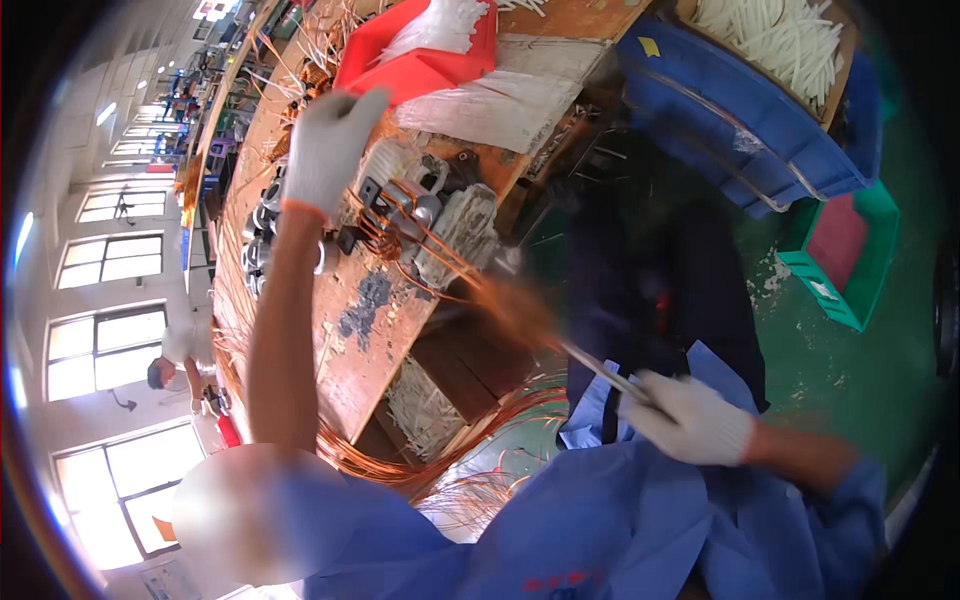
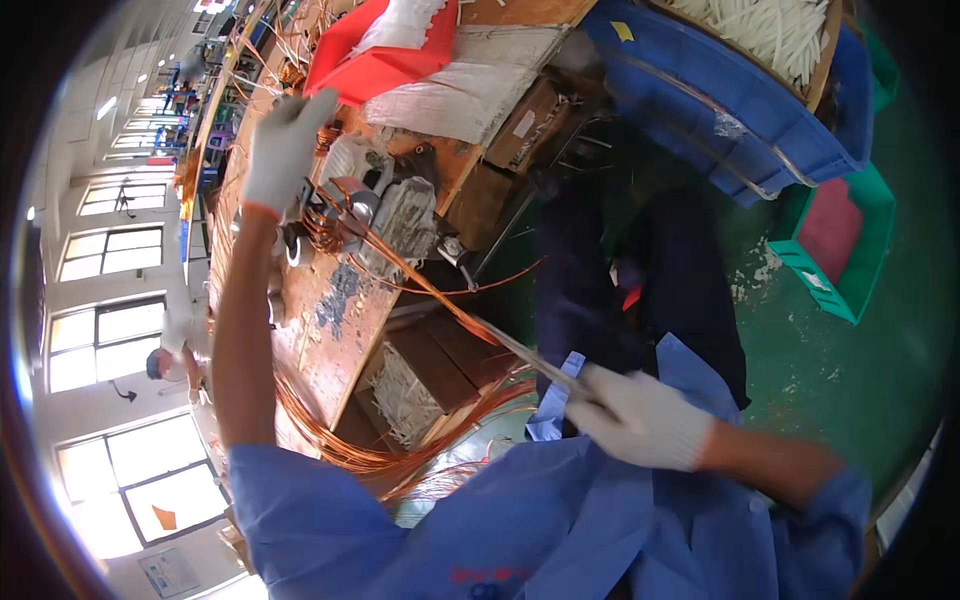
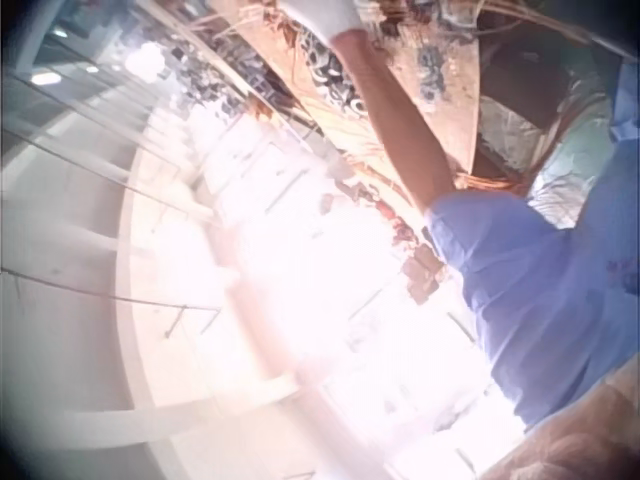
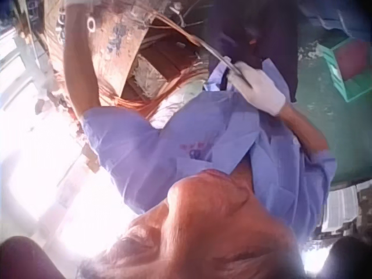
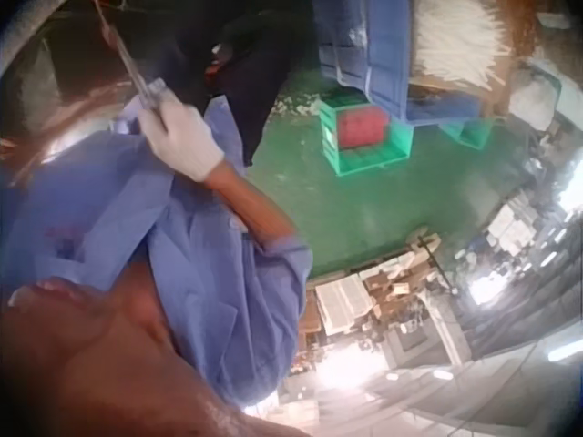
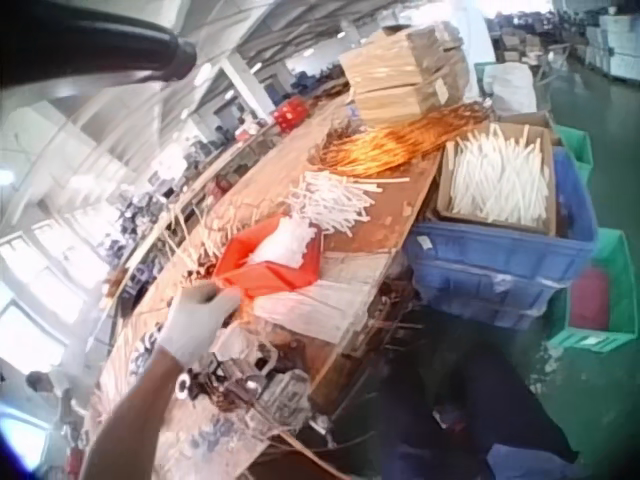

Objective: Winding copper wire around a motor or transformer core component at a workbench.

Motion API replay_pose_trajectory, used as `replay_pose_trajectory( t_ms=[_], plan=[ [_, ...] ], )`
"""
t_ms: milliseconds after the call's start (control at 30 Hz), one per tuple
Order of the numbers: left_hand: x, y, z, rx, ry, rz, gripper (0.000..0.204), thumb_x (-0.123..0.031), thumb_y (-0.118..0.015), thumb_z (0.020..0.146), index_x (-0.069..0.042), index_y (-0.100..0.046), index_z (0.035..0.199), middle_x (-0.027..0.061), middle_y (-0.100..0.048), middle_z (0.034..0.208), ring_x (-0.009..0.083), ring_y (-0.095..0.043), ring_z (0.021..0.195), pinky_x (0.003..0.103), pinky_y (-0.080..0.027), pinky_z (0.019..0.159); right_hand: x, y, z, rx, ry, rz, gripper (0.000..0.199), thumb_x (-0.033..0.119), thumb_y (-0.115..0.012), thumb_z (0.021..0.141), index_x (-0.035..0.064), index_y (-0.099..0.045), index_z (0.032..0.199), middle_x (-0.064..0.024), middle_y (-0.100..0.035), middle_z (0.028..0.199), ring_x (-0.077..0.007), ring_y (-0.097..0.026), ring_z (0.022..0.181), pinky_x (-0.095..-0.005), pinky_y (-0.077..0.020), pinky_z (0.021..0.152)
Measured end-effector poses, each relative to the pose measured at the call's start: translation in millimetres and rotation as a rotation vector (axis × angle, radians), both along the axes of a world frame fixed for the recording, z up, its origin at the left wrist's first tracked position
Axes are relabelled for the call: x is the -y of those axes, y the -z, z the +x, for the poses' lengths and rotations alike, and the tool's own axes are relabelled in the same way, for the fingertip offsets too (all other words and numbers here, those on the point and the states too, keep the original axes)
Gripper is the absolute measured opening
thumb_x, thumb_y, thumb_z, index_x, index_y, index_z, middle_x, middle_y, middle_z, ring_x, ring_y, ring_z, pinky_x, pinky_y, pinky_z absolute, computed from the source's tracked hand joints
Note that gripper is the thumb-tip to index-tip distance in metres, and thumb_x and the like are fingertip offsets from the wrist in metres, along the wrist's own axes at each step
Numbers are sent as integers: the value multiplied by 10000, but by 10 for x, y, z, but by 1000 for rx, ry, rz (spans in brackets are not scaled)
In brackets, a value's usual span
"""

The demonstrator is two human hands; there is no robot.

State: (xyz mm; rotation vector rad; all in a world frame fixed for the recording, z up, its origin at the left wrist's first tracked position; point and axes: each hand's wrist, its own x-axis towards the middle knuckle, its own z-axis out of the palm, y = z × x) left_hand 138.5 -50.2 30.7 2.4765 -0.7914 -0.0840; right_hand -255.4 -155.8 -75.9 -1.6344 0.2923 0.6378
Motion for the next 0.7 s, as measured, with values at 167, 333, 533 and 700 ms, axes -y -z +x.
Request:
replay_pose_trajectory(
  t_ms=[167,333,533,700],
  plan=[
    [524,-397,-376,411,304,349,447,-392,-762,900,22,-742,1069,119,-729,868,201,-672,789,353,-537,741,261,1391,-2800,-50,252,-639,175,226,-659,976,67,-632,1045,-214,-703,884,-465,-688,781,-558,-548,663],
    [272,-577,-759,352,156,241,563,-459,-789,906,13,-693,1200,35,-720,970,104,-630,812,300,-533,778,317,2282,-4641,-192,296,-907,172,210,-607,999,45,-624,1043,-215,-678,877,-471,-664,786,-561,-533,674],
    [-370,-134,-878,6,175,254,344,-226,-797,926,0,-634,1129,33,-681,851,74,-625,733,260,-521,632,1130,2513,-4274,-650,838,-699,359,299,-528,1090,-25,-627,1211,-268,-678,1066,-418,-667,941,-464,-526,852],
    [-442,12,-793,92,157,201,255,-189,-757,953,2,-615,1042,35,-667,770,66,-606,641,260,-492,570,1180,1817,-1422,385,895,-619,318,195,-617,1058,-42,-630,1269,-181,-728,1099,-237,-709,1009,-379,-564,868]
  ],
)
